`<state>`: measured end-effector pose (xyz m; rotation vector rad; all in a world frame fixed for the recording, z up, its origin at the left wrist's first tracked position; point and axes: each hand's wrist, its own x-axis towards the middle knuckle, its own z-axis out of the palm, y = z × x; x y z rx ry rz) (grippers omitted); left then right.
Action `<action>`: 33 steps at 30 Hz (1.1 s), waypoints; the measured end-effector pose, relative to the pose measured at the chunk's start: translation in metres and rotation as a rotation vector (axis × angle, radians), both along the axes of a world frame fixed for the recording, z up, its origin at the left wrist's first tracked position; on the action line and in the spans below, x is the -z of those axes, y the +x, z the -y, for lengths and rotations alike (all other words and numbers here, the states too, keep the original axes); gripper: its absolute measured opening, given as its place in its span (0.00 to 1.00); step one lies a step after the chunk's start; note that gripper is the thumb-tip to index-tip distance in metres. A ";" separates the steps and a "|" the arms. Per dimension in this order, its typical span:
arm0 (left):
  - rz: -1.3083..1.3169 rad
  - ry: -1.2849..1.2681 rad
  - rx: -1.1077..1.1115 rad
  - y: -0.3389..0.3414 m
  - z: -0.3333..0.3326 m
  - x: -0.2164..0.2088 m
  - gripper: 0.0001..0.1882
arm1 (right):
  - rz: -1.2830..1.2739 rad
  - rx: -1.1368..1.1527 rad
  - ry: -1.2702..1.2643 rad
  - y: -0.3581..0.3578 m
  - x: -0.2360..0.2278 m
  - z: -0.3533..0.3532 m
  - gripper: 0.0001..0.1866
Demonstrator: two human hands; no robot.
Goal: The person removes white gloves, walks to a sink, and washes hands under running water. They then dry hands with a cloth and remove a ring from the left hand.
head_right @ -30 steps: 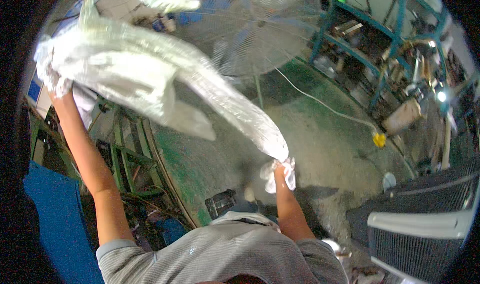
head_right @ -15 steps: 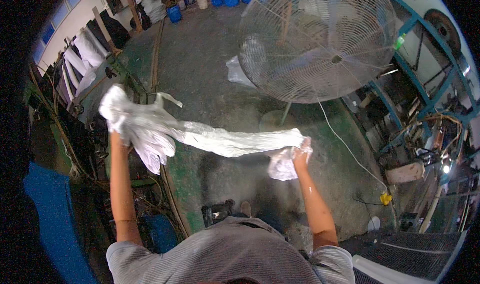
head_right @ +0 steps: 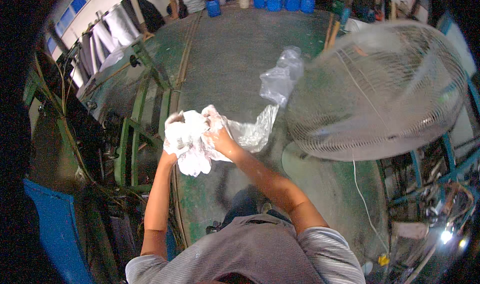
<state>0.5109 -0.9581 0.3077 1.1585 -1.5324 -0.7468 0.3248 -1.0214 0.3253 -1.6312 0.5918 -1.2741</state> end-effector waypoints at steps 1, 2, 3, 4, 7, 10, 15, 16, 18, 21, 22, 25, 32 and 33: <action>-0.026 0.039 0.009 0.014 0.008 0.002 0.41 | -0.053 -0.065 -0.010 0.009 -0.019 0.011 0.11; -0.054 0.072 0.016 0.032 0.019 0.001 0.43 | -0.104 -0.131 -0.027 0.019 -0.029 0.026 0.11; -0.078 0.115 0.019 0.043 0.025 0.002 0.45 | -0.078 -0.210 -0.017 0.033 -0.030 0.041 0.12; -0.050 0.111 0.013 0.053 0.036 0.002 0.44 | -0.052 -0.286 -0.007 0.049 -0.029 0.056 0.13; 0.354 -0.002 -0.039 0.101 0.085 0.010 0.43 | 0.136 -0.465 -0.120 0.100 -0.023 0.121 0.15; 0.265 0.101 -0.157 0.146 0.133 0.037 0.38 | 0.047 -0.582 -0.122 0.135 -0.042 0.172 0.17; 0.438 -0.146 -0.246 0.176 0.271 -0.006 0.27 | 0.081 -0.456 -0.225 0.207 -0.044 0.295 0.14; 0.433 -0.178 -0.253 0.173 0.296 -0.016 0.25 | 0.137 -0.449 -0.158 0.215 -0.043 0.312 0.15; 0.440 -0.235 -0.270 0.174 0.351 -0.048 0.21 | 0.214 -0.385 -0.114 0.237 -0.036 0.368 0.16; 0.445 -0.232 -0.330 0.216 0.434 -0.035 0.17 | 0.344 -0.211 -0.133 0.251 -0.019 0.440 0.16; 0.436 -0.148 -0.431 0.219 0.464 -0.035 0.15 | 0.313 0.046 -0.292 0.249 0.002 0.474 0.15; 0.594 -0.144 -0.563 0.250 0.558 -0.028 0.16 | 0.151 -0.033 0.076 0.188 0.070 0.560 0.13; 0.151 -0.320 -0.744 0.227 0.789 -0.038 0.24 | 0.470 -0.570 1.075 0.199 0.155 0.675 0.38; 0.068 -0.312 -0.792 0.226 0.825 -0.037 0.24 | 0.576 -0.609 1.270 0.215 0.134 0.701 0.44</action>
